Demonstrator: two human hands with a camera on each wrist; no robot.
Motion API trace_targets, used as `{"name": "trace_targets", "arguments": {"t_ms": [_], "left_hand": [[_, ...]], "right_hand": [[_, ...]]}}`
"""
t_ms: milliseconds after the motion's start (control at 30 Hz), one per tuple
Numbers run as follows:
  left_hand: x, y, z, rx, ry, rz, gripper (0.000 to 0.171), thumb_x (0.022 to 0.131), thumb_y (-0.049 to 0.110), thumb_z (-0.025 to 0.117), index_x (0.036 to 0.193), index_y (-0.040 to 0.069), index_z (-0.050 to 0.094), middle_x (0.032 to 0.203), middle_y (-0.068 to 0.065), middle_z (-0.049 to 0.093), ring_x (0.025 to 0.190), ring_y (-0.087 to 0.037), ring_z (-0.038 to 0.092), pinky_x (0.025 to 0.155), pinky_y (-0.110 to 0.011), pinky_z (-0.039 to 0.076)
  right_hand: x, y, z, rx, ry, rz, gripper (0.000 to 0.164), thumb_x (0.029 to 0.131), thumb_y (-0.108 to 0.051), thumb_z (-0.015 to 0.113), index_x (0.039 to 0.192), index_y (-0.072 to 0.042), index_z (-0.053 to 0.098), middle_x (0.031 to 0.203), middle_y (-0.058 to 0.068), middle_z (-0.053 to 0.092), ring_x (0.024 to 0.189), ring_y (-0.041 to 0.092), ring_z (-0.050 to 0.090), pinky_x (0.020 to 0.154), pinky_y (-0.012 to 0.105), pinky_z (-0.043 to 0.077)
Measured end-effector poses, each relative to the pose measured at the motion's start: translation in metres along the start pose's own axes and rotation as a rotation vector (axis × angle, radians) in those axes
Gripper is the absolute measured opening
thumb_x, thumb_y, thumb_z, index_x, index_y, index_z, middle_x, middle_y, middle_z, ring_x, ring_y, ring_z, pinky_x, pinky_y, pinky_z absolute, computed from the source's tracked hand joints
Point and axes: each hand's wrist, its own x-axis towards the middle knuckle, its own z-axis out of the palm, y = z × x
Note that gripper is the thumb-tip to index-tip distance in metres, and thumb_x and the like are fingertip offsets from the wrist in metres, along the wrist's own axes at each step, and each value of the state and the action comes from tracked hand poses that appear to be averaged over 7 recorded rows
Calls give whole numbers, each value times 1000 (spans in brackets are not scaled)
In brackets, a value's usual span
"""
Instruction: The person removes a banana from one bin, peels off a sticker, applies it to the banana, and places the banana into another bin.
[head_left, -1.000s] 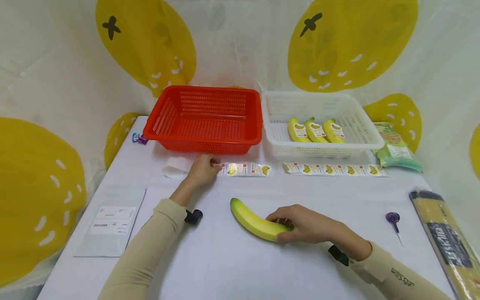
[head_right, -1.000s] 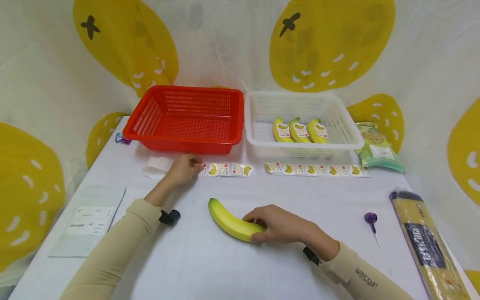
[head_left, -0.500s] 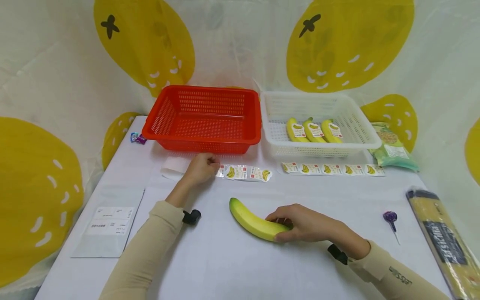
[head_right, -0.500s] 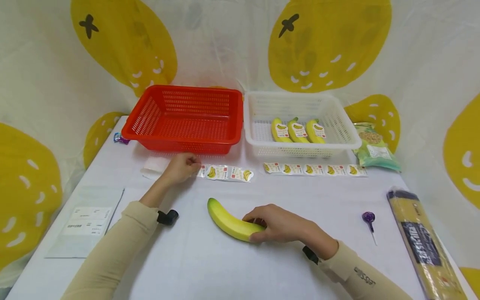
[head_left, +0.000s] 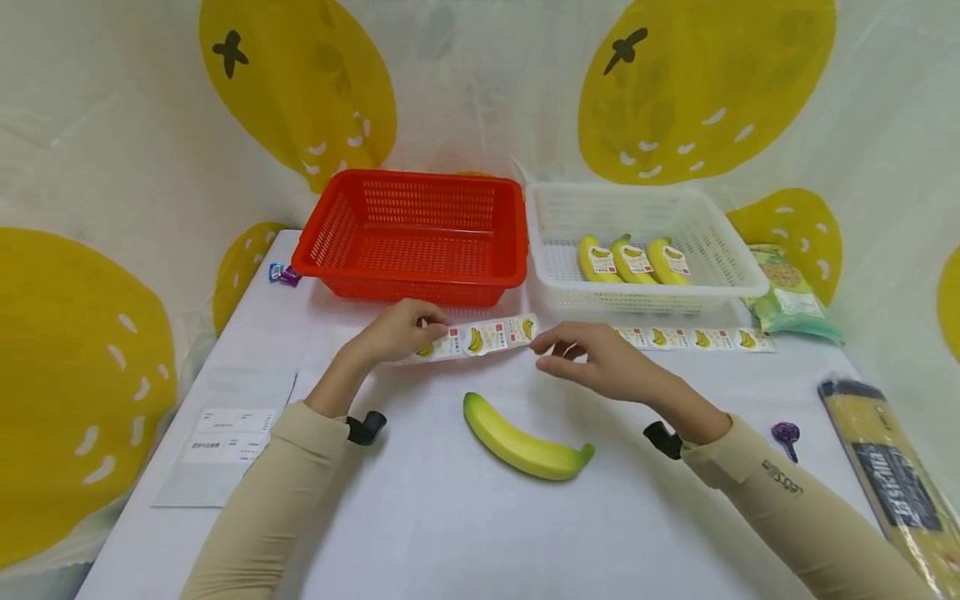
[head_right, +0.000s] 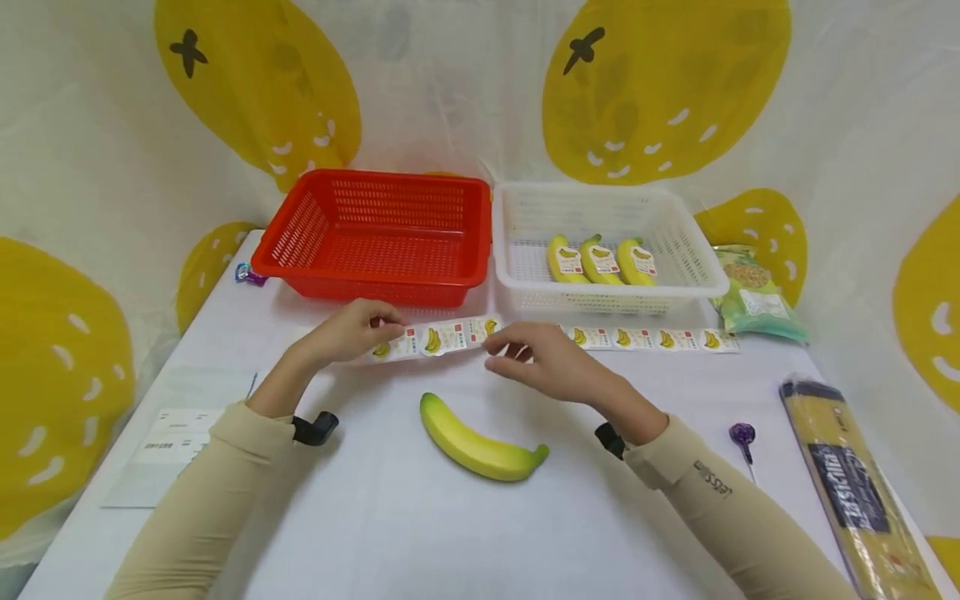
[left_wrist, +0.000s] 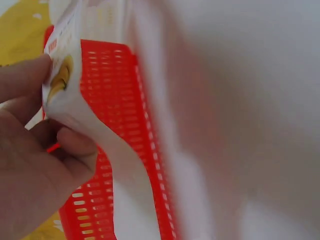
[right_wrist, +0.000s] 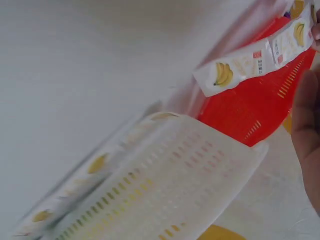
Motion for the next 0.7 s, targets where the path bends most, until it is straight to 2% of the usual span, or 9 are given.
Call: {"name": "trace_targets", "arguments": {"t_ms": [167, 367, 533, 700], "left_hand": [[-3, 5, -2, -156, -102, 9, 23, 102, 19, 59, 116, 6, 72, 101, -5, 65, 94, -19, 53, 82, -31, 47], [-4, 5, 4, -299, -120, -7, 20, 103, 20, 58, 108, 4, 70, 97, -3, 61, 94, -20, 52, 88, -37, 46], [-1, 4, 13, -324, -133, 15, 18, 102, 20, 58, 101, 5, 69, 91, -2, 59, 91, -19, 51, 86, -39, 45], [3, 8, 21, -325, -176, 47, 20, 102, 22, 56, 98, 7, 67, 91, -3, 58, 92, -20, 52, 87, -38, 43]], "right_hand": [[23, -5, 1, 7, 108, 11, 23, 97, -19, 69, 118, -11, 73, 105, -1, 73, 90, 16, 63, 84, 30, 57], [27, -4, 14, 46, 120, 67, 22, 95, -19, 72, 115, -11, 75, 103, 1, 73, 87, 17, 62, 79, 33, 55], [27, -11, 26, 45, 173, -18, 28, 91, -21, 77, 118, -15, 74, 109, 1, 70, 93, 20, 61, 83, 38, 55], [30, -18, 32, 39, 187, -105, 36, 88, -24, 81, 122, -18, 72, 111, 2, 58, 100, 18, 53, 82, 37, 50]]}}
